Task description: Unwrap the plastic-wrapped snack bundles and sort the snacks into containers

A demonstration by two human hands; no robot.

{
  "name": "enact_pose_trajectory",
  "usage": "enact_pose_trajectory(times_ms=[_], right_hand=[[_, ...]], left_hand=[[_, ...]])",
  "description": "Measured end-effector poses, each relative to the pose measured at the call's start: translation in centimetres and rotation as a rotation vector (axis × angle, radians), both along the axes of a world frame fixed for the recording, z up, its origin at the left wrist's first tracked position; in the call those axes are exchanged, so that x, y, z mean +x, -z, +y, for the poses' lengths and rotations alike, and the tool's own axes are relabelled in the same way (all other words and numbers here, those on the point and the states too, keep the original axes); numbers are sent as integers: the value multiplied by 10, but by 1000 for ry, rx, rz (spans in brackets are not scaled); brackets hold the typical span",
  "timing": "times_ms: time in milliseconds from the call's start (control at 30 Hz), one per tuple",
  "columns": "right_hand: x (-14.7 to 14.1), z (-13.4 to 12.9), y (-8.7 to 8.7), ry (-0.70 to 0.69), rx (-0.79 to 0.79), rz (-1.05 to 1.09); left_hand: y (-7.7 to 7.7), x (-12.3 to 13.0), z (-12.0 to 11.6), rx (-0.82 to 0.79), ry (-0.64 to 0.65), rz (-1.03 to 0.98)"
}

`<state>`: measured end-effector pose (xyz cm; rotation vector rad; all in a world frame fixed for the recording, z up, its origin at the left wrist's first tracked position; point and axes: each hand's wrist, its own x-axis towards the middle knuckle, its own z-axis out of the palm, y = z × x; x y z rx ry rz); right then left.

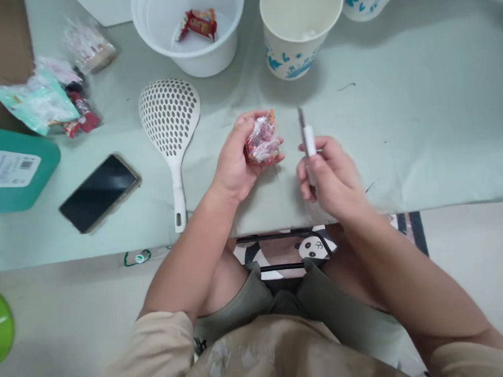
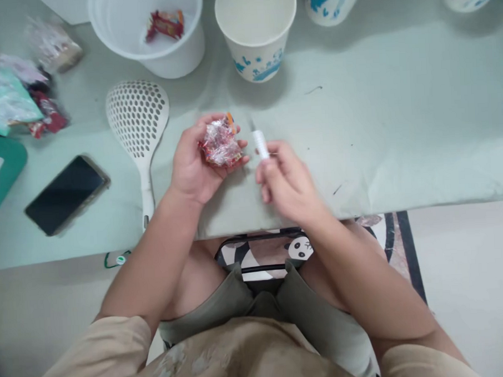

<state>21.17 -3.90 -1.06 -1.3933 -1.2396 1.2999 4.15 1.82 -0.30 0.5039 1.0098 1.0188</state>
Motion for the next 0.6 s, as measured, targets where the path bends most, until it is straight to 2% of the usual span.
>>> enact_pose_trajectory(times_ms=[67,233,400,600], right_hand=[[-18,-6,-1,-102,16,126],[-38,-6,4,-165,-37,212],[-46,0,7,-151,-53,252],[-55,-1,6,-145,-120,270]], left_hand=[[2,4,-1,47,-1,33],[8,2,-2,134,-12,84],[19,-5,-2,276,43,120],[21,-7,-2,248,24,49]])
